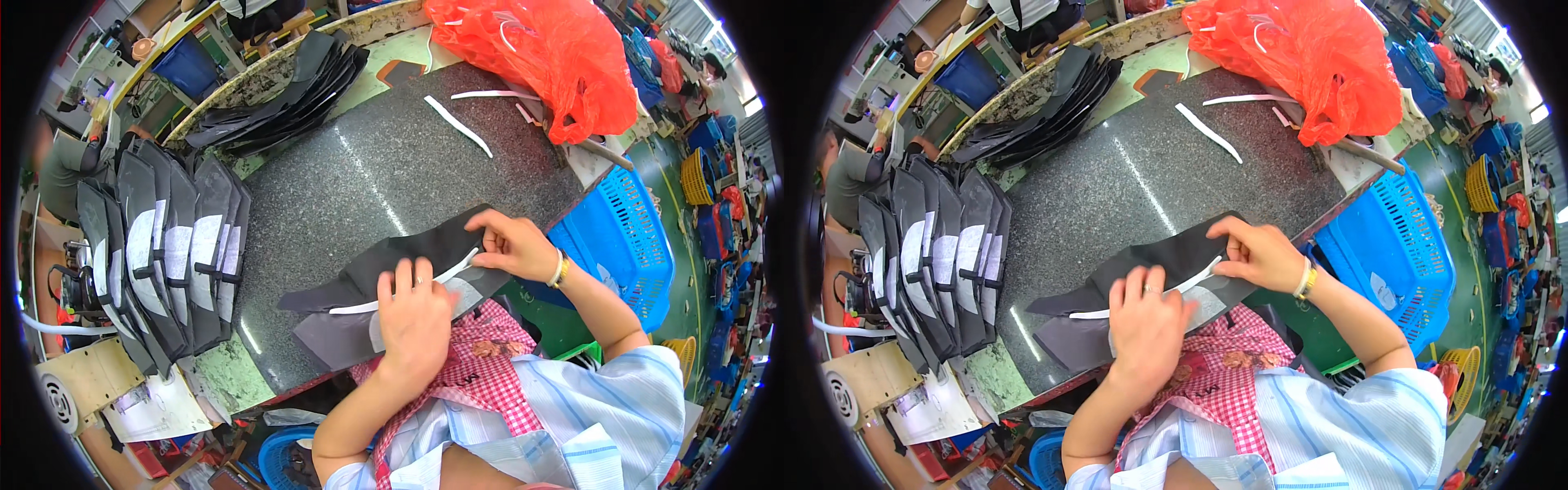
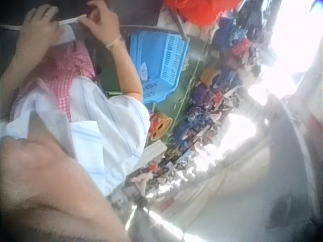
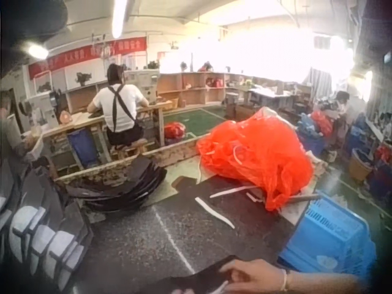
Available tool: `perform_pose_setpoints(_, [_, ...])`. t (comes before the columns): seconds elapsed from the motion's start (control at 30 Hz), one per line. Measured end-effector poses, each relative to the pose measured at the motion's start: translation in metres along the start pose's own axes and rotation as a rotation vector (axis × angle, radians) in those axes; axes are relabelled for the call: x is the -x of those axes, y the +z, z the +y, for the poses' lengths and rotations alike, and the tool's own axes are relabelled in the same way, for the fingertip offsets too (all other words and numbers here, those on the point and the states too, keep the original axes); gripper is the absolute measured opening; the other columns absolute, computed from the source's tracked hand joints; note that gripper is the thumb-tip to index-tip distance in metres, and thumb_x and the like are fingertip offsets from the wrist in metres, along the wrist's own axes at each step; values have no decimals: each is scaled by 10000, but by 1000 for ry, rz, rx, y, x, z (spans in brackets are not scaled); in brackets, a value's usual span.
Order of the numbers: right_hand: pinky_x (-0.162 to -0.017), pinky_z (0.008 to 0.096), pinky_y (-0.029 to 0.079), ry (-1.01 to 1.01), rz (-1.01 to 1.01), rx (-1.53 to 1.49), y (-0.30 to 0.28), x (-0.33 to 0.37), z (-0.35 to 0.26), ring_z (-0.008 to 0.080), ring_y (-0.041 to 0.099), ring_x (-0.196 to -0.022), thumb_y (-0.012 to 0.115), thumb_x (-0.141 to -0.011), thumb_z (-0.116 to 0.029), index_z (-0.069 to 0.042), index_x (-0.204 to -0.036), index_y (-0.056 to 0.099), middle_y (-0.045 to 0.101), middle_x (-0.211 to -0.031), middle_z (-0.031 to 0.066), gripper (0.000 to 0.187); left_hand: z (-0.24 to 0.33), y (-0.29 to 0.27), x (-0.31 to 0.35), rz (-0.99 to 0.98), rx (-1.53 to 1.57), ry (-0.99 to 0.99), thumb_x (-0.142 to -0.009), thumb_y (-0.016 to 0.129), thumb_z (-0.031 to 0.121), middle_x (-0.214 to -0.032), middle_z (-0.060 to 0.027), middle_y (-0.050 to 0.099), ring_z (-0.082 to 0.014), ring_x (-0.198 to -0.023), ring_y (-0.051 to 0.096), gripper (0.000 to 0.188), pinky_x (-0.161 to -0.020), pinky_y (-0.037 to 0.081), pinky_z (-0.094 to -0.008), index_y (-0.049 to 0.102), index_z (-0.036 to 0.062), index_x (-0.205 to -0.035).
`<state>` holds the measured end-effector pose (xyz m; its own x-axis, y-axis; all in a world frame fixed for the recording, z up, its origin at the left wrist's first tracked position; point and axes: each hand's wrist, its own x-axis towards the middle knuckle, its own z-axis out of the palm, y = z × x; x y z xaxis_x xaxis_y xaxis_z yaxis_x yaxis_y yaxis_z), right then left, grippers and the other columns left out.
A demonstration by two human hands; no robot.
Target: The person applies white reinforcement strips onto black shoe upper pieces, folds the edges over the strips by hand, presses them down, and stacks the completed pieces.
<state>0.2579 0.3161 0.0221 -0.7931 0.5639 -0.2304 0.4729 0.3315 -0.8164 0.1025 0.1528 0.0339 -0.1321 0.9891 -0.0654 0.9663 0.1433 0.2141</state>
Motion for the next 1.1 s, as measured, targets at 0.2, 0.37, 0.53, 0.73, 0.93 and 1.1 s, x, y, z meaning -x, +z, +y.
perform_pose_setpoints(0.2, [-886, 401, 477, -517, 115, 387, 19, 51, 24, 339, 537, -1026, 644, -868, -84, -32, -1324, 547, 539, -1108, 133, 469, -15, 0, -37, 214, 212, -29, -645, 847, 157, -1263, -128, 581, -330, -1281, 480, 762, -1109, 284, -535, 504, 59, -1318])
perform_pose_setpoints(0.37, [-840, 385, 467, -383, 196, 542, 35, 45, 11, 307, 519, -944, 638, -817, -27, -3, -1291, 546, 523, -1070, 139, 483, -22, 0, -42, -24, 494, -37, -756, 714, 126, -813, -190, 698, -371, -748, 679, 240, -704, 545, -429, 710, 55, -985])
perform_pose_setpoints(0.53, [-803, 377, 472, -345, 67, 615, 17, 47, 28, 319, 536, -921, 567, -913, -203, 1, -1267, 555, 544, -1043, 153, 408, -3, 26, -13, 287, 24, 378, -793, 615, 115, -672, -71, 627, -232, -663, 626, 220, -643, 456, -360, 720, -17, -934])
perform_pose_setpoints(0.73, [-697, 353, 499, -34, 129, -335, -16, 18, 19, 309, 575, -956, 528, -943, -289, -101, -1370, 515, 554, -1135, 162, 466, 6, 27, -14, 442, -253, 544, -774, 608, 101, -816, -129, 653, -262, -775, 630, 314, -798, 503, -379, 697, -77, -1017])
perform_pose_setpoints(0.93, [-720, 359, 520, -448, -280, 957, -26, 22, 12, 256, 585, -982, 550, -818, -155, -220, -1349, 568, 557, -1096, 119, 535, 6, 35, -9, 394, -287, 502, -770, 612, 89, -962, -223, 692, -298, -859, 664, 311, -831, 521, -378, 697, -84, -1015])
perform_pose_setpoints(1.1, [-908, 399, 480, -650, -77, 547, -11, 12, 3, 299, 560, -1045, 677, -788, -231, -114, -1341, 566, 556, -1141, 131, 576, 8, 37, -7, 346, -303, 452, -790, 612, 108, -999, -195, 685, -279, -915, 656, 297, -855, 515, -395, 696, -70, -1012])
